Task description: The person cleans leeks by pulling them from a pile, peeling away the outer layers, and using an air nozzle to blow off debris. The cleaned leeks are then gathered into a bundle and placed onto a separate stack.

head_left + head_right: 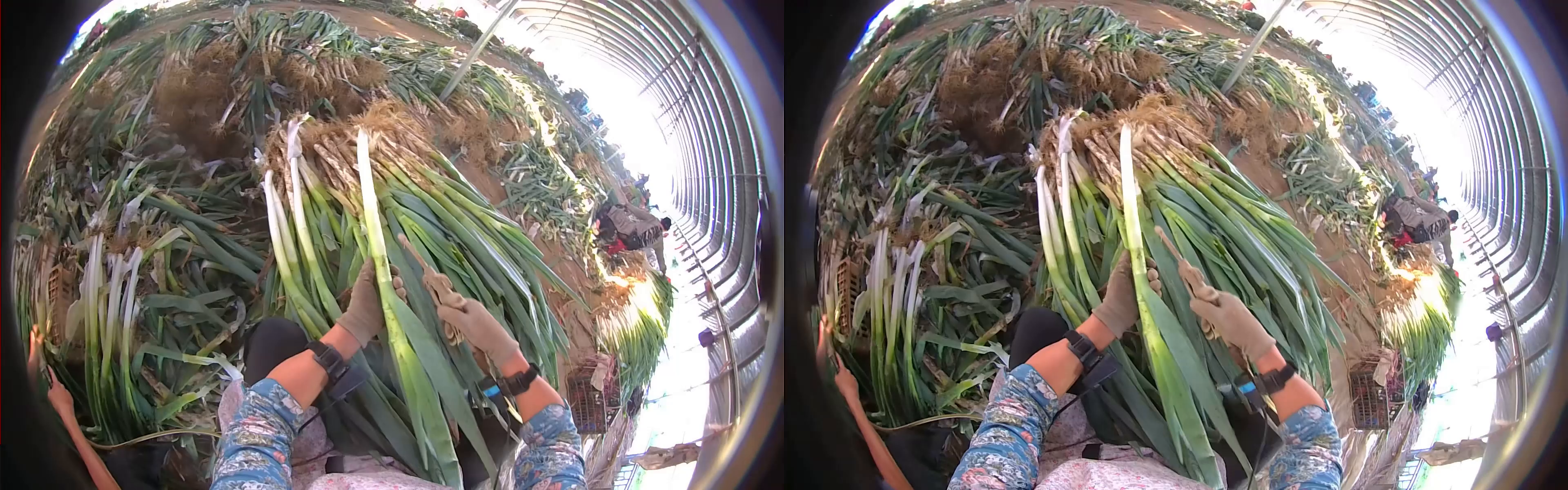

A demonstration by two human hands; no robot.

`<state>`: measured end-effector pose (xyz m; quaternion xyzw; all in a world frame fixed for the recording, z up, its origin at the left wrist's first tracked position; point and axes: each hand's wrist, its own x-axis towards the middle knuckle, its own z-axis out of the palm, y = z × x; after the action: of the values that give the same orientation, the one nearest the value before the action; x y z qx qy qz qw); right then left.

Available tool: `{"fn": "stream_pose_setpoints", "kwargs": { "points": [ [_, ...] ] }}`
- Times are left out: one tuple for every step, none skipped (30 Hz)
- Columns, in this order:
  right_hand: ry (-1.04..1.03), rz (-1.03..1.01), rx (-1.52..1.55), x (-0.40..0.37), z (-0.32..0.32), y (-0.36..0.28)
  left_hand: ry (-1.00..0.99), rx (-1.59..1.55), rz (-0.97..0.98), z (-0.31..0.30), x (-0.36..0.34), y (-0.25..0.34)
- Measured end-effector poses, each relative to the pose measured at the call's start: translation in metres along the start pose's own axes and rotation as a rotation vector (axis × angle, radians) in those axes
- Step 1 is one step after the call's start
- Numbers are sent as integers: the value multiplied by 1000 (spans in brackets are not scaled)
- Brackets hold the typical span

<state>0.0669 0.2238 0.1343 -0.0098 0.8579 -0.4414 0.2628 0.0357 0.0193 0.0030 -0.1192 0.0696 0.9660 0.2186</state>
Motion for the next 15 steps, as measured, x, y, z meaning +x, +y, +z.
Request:
{"fn": "stream_pose_setpoints", "kwargs": {
  "points": [
    [32,-43,-25,16,1,-6,18,4,21,-1,2,-1],
    [65,-84,-48,32,3,-13,36,8,39,-3,3,-3],
    [101,-125,-69,47,2,-20,54,14,54,-7,6,-4],
    [108,-97,-73,61,-1,-26,93,68,135,-6,5,-5],
    [115,-70,-77,74,-4,-31,125,101,179,-6,5,-4],
    [121,-44,-81,87,-5,-35,156,133,224,3,-3,1],
    [179,-119,-282,97,-7,-34,188,165,271,9,-10,5],
    [238,-194,-485,104,-13,-32,207,228,339,9,-13,10],
    [299,-269,-689,112,-21,-30,282,291,388,-5,-5,13],
    [391,-189,-778,122,-29,-29,356,352,436,-28,11,14],
    [444,-146,-827,130,-40,-30,430,411,486,-40,20,15],
    [496,-107,-875,138,-51,-31,471,448,497,-21,9,14],
    [548,-71,-921,146,-58,-31,474,515,519,-16,7,14],
    [631,-145,-994,150,-61,-29,477,582,543,-11,5,15],
    [715,-222,-1066,150,-60,-32,478,649,566,-9,5,16]
  ]
}}
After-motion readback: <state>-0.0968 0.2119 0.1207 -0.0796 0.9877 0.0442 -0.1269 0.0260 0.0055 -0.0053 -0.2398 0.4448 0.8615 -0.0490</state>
